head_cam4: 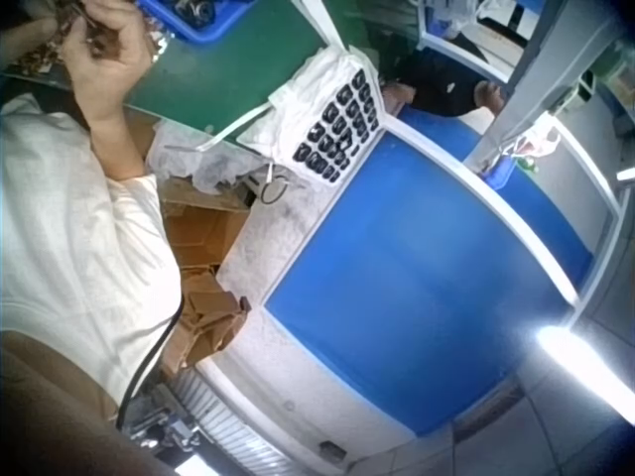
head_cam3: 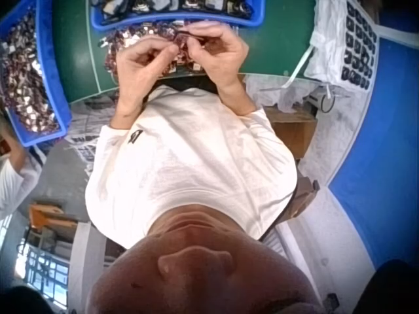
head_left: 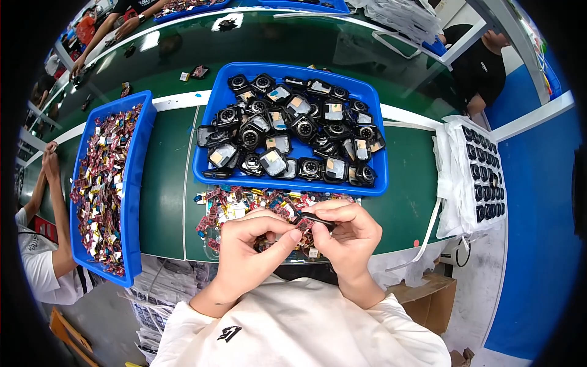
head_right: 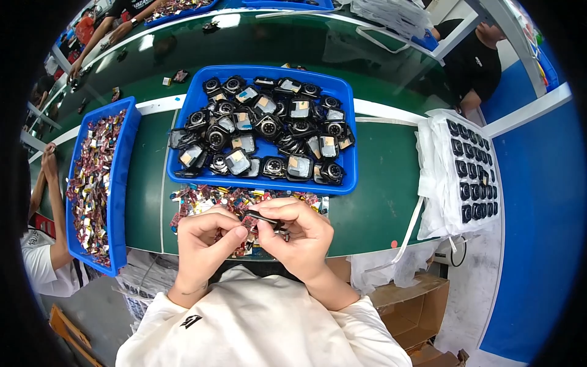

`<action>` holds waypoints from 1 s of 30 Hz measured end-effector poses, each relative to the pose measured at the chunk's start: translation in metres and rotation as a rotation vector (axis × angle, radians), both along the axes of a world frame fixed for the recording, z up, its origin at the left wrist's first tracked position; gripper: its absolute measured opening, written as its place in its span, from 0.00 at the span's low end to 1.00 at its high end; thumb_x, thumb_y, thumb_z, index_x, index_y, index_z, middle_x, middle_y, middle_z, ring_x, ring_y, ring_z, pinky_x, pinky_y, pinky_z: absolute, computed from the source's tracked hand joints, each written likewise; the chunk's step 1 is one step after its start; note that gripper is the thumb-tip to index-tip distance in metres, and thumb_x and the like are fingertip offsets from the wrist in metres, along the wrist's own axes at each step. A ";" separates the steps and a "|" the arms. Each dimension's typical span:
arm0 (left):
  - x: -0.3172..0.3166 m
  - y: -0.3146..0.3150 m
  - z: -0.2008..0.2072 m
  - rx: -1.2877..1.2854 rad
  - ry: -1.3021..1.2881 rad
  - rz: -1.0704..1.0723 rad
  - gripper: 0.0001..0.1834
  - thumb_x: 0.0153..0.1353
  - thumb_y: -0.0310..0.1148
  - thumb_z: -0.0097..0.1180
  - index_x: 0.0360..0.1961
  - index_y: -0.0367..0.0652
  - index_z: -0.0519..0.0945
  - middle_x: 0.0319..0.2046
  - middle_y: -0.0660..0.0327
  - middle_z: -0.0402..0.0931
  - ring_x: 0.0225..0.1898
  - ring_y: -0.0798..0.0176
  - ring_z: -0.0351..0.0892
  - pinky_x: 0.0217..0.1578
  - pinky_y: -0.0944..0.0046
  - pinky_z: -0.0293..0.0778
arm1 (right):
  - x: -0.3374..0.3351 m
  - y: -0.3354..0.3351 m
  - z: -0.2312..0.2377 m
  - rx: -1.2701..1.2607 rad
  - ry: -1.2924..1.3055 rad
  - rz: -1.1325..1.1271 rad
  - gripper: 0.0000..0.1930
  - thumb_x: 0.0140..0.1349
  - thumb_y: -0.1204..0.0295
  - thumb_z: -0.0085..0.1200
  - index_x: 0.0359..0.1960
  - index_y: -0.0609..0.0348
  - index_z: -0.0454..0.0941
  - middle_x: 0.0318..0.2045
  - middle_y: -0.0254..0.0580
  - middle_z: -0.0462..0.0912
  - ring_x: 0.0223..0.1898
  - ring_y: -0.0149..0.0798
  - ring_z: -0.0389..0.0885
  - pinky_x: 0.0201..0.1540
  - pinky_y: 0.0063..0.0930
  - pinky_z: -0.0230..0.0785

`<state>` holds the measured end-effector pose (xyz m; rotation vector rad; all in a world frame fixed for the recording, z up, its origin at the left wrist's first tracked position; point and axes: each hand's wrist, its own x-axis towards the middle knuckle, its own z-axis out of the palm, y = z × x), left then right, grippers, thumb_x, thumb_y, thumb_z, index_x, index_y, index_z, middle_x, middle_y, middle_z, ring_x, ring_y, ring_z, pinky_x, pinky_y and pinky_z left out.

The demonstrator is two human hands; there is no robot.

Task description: Manually assembling small colorful components onto black circular bases at a production line.

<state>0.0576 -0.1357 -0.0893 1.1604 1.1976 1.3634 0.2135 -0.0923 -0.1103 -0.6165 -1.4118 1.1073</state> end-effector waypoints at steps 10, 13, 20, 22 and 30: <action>-0.001 -0.002 0.003 -0.073 -0.055 0.008 0.04 0.50 0.22 0.67 0.27 0.35 0.84 0.22 0.63 0.79 0.23 0.75 0.71 0.26 0.73 0.66 | -0.001 0.002 -0.002 0.028 0.121 0.101 0.13 0.50 0.89 0.61 0.36 0.68 0.73 0.40 0.53 0.79 0.43 0.39 0.81 0.46 0.29 0.76; 0.006 0.000 0.008 -0.085 -0.130 0.085 0.05 0.49 0.22 0.68 0.27 0.36 0.83 0.23 0.64 0.79 0.24 0.75 0.71 0.26 0.74 0.66 | -0.001 -0.001 -0.003 -0.019 0.140 0.077 0.12 0.51 0.88 0.62 0.35 0.67 0.73 0.40 0.53 0.79 0.43 0.39 0.81 0.45 0.29 0.76; 0.001 0.002 0.001 -0.011 0.131 0.066 0.07 0.46 0.25 0.69 0.25 0.38 0.82 0.23 0.63 0.78 0.25 0.73 0.73 0.26 0.73 0.68 | 0.011 0.004 0.010 -0.026 -0.191 -0.001 0.10 0.50 0.83 0.65 0.35 0.66 0.79 0.32 0.42 0.83 0.32 0.29 0.81 0.35 0.20 0.74; -0.001 0.003 0.004 0.071 0.247 0.042 0.07 0.45 0.25 0.69 0.25 0.38 0.82 0.23 0.62 0.79 0.24 0.71 0.73 0.27 0.72 0.69 | 0.021 0.013 0.016 0.070 -0.335 0.055 0.10 0.49 0.82 0.65 0.35 0.66 0.80 0.31 0.40 0.83 0.30 0.28 0.80 0.33 0.19 0.73; -0.006 0.000 0.008 0.279 0.366 0.087 0.11 0.46 0.23 0.67 0.34 0.38 0.84 0.27 0.61 0.83 0.27 0.66 0.76 0.31 0.67 0.70 | 0.052 0.060 0.046 -0.023 -0.495 0.190 0.07 0.53 0.83 0.62 0.34 0.70 0.80 0.32 0.44 0.82 0.33 0.32 0.84 0.38 0.23 0.79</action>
